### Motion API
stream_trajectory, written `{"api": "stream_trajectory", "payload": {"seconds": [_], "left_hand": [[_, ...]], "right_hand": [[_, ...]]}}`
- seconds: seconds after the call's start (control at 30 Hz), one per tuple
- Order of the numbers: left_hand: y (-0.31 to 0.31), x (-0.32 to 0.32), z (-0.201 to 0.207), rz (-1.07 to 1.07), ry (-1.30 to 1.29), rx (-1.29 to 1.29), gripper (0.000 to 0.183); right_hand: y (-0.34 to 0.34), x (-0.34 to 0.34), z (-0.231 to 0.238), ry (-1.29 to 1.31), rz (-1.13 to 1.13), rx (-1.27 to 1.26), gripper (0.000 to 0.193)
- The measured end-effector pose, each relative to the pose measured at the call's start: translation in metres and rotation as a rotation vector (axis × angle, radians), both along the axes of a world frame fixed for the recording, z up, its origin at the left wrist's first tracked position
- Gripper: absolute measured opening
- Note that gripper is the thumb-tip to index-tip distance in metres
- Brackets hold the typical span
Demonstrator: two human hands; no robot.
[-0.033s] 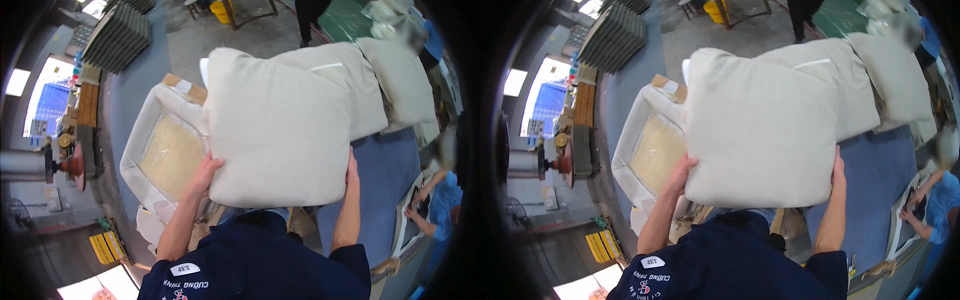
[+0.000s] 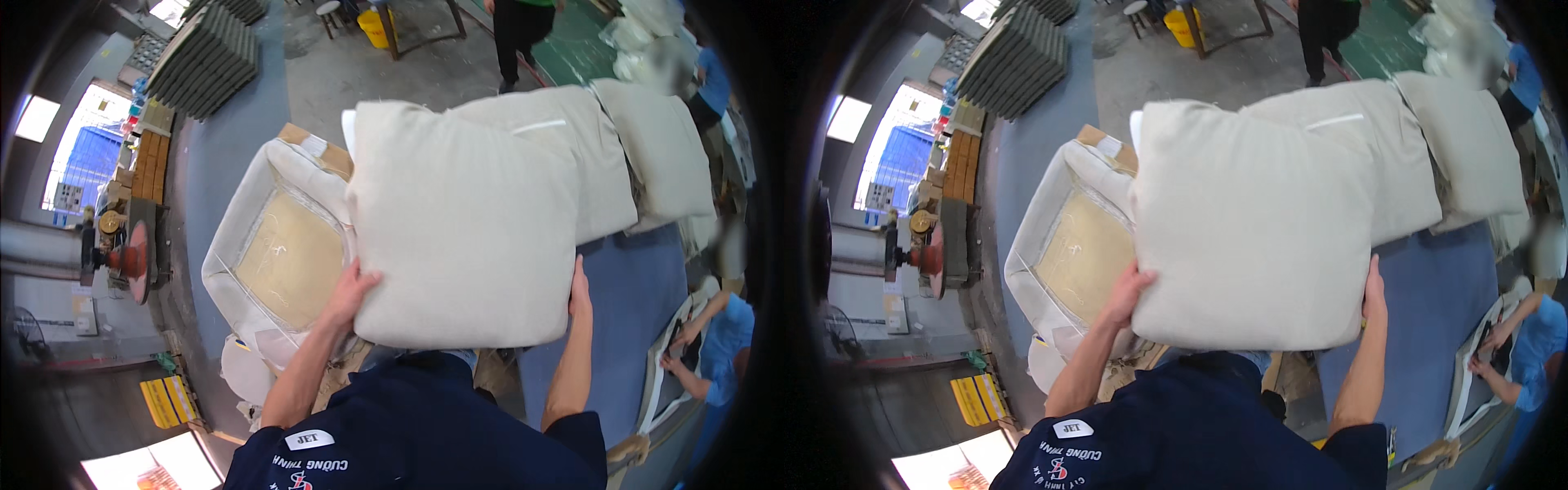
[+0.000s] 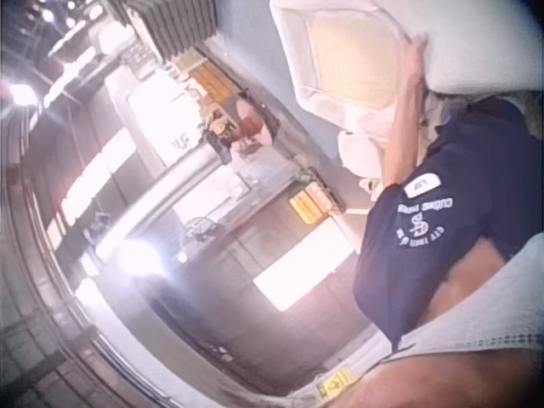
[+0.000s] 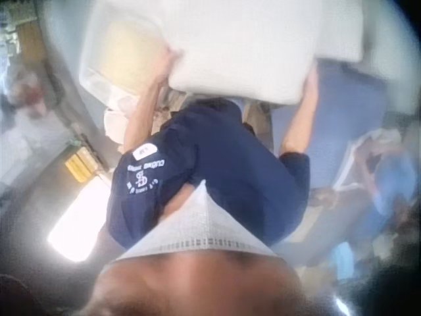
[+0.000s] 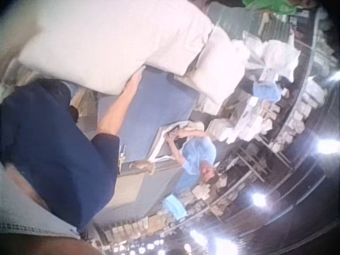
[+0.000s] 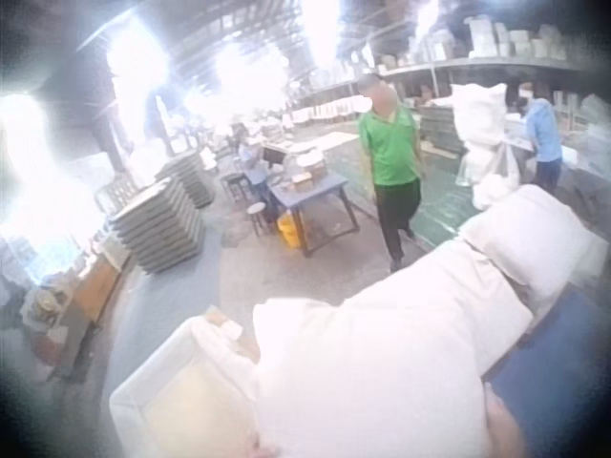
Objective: The person staples fabric onto a cushion frame using a pneumatic staple gun, then uses a screwdriver to adjust the fabric tension. The person handles the cushion and fabric repeatedly to align and secure it.
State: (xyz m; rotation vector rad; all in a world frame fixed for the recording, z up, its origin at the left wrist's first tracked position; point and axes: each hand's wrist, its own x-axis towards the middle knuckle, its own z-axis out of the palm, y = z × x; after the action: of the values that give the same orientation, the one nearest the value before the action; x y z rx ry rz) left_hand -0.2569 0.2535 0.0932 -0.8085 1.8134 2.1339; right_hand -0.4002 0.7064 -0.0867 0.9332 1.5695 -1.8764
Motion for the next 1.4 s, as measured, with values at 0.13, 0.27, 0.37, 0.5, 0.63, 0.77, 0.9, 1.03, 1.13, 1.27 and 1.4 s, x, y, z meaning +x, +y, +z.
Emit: {"api": "stream_trajectory", "payload": {"seconds": [0.13, 0.27, 0.37, 0.5, 0.63, 0.77, 0.9, 1.03, 1.13, 1.27, 1.4], "left_hand": [[-0.012, 0.028, 0.006, -0.024, 0.114, 0.059, 0.072], [-0.049, 0.047, 0.034, -0.18, 0.298, 0.022, 0.08], [-0.069, 0.062, 0.061, -0.281, 0.57, -0.057, 0.083], [-0.114, 0.067, 0.079, -0.425, 0.751, -0.203, 0.079], [-0.116, 0.034, 0.06, -0.264, 0.808, 0.026, 0.071], [-0.117, 0.035, 0.04, 0.084, 0.679, 0.288, 0.072], [-0.148, 0.086, 0.004, 0.259, 0.641, 0.242, 0.073], [-0.214, 0.133, -0.022, 0.301, 0.54, 0.085, 0.074], [-0.281, 0.178, -0.04, 0.334, 0.433, -0.09, 0.074], [-0.344, 0.229, -0.056, 0.35, 0.286, -0.275, 0.076], [-0.358, 0.265, -0.054, 0.46, 0.354, -0.413, 0.076]], "right_hand": [[-0.014, 0.049, 0.056, 0.209, 0.013, -0.031, 0.081], [-0.015, 0.112, 0.084, 0.28, -0.143, 0.054, 0.088], [-0.024, 0.142, 0.092, 0.453, -0.423, -0.001, 0.085], [-0.076, 0.145, 0.125, 0.797, -0.635, -0.186, 0.064], [-0.111, 0.142, 0.155, 0.865, -0.508, -0.106, 0.062], [-0.154, 0.12, 0.181, 0.832, -0.218, -0.034, 0.06], [-0.196, 0.103, 0.198, 0.726, 0.139, 0.043, 0.058], [-0.233, 0.077, 0.204, 0.584, 0.496, 0.119, 0.057], [-0.28, 0.059, 0.197, 0.499, 0.76, 0.149, 0.055], [-0.339, 0.04, 0.18, 0.423, 0.982, 0.17, 0.053], [-0.4, 0.041, 0.169, 0.479, 0.969, 0.232, 0.046]]}}
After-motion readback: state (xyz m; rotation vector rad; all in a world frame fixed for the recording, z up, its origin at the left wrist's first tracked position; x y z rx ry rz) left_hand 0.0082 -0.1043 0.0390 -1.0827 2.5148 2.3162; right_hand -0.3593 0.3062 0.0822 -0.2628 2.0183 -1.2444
